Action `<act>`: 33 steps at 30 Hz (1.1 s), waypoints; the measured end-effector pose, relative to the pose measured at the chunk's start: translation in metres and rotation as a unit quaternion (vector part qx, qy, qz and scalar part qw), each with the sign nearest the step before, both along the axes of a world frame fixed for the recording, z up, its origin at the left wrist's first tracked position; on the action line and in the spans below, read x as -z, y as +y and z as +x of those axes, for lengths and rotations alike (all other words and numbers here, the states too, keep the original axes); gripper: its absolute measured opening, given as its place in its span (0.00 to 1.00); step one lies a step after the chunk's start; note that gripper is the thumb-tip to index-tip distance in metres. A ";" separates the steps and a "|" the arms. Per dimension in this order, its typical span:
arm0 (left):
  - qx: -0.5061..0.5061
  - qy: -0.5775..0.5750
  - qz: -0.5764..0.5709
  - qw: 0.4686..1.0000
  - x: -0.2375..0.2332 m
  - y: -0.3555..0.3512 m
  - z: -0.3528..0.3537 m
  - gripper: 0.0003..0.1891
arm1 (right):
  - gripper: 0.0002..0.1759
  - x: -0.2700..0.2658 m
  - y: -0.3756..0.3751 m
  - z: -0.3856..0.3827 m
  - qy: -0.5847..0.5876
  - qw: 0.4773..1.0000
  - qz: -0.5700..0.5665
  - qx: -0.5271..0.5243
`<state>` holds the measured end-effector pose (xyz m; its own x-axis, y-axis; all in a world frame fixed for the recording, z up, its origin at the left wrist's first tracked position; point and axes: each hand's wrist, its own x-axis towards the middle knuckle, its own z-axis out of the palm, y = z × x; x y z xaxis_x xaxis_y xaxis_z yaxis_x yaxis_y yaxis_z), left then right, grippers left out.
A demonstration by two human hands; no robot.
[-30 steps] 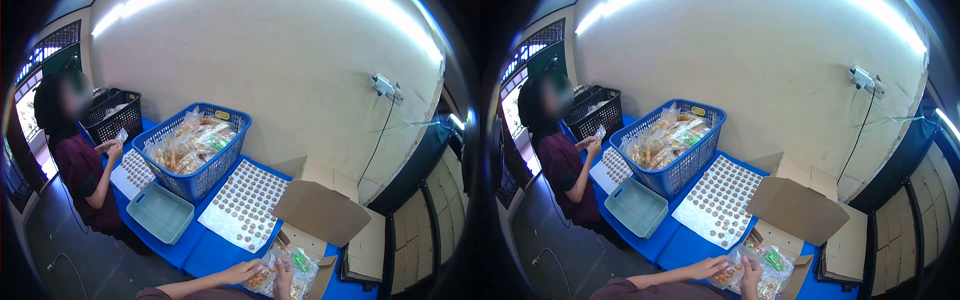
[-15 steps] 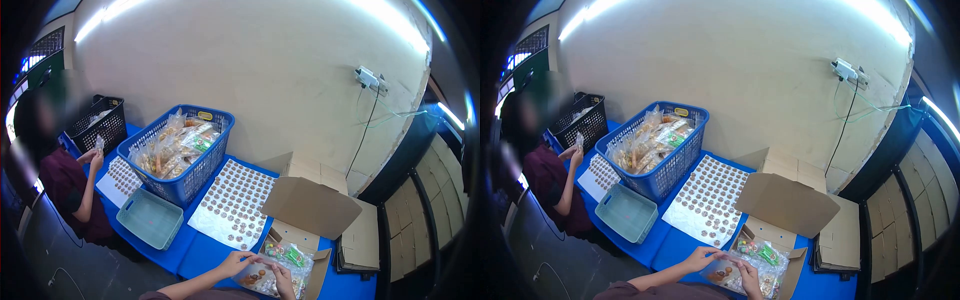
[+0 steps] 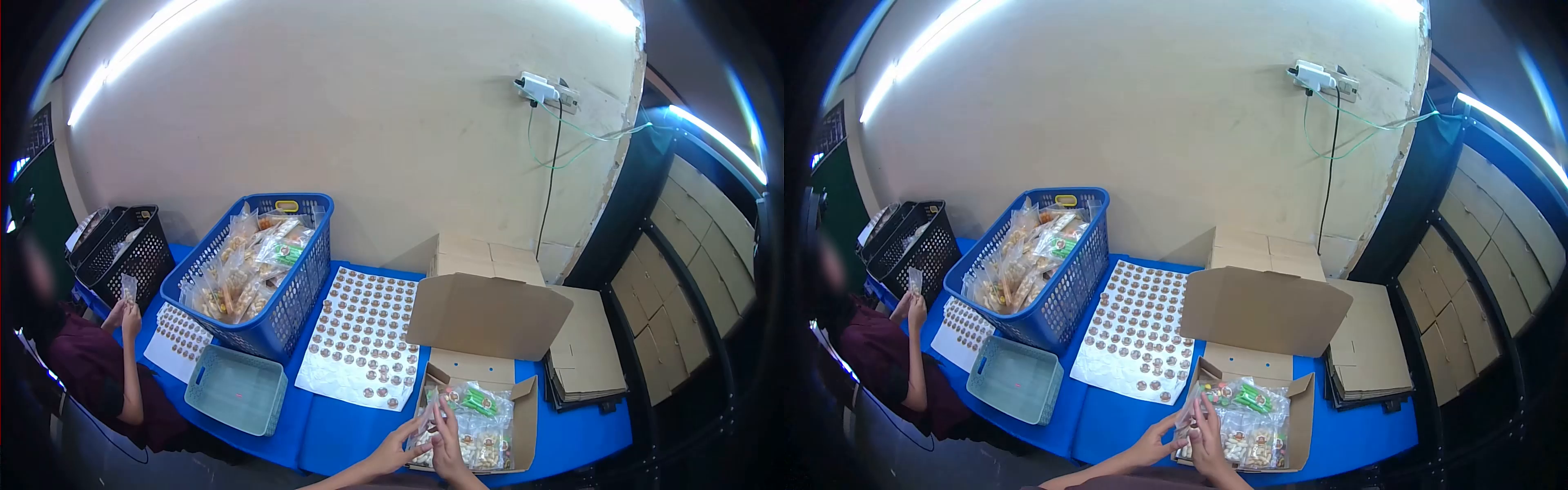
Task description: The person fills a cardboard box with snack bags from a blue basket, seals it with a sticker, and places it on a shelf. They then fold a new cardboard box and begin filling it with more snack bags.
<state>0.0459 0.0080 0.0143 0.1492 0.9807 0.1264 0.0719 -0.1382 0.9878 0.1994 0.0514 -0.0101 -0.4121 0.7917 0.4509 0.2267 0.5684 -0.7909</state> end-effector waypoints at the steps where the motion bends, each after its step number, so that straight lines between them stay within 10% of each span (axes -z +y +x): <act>1: -0.013 -0.014 -0.019 1.000 -0.001 -0.003 0.002 0.34 | 0.32 0.001 0.001 0.000 0.000 1.000 -0.004 0.002; 3: -0.047 -0.029 -0.032 0.998 -0.010 -0.006 0.009 0.34 | 0.36 0.002 0.009 -0.003 0.159 0.966 -0.197 0.044; 9: -0.077 0.015 0.000 0.997 -0.006 0.003 0.000 0.11 | 0.31 -0.020 0.014 0.009 0.126 0.980 -0.153 0.026; 12: -0.076 -0.007 -0.021 0.997 0.007 0.003 -0.004 0.15 | 0.12 -0.021 0.013 0.010 0.186 0.950 -0.246 -0.041; 24: -0.016 -0.085 -0.007 0.996 -0.006 0.005 -0.005 0.33 | 0.22 -0.014 0.017 0.017 0.215 0.895 -0.392 -0.005; 31: -0.083 0.130 0.060 0.986 -0.019 -0.003 0.000 0.39 | 0.28 -0.021 0.017 -0.008 0.108 0.977 -0.174 -0.061; 33: -0.103 0.143 0.071 0.982 -0.021 -0.005 0.007 0.32 | 0.35 -0.025 0.013 -0.021 0.104 0.980 -0.143 0.094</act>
<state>0.0532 0.0029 0.0350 -0.0010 0.9694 0.2455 0.3840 -0.2263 0.8952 0.1781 0.0642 0.0149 -0.1697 0.9510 0.2585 0.1227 0.2807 -0.9519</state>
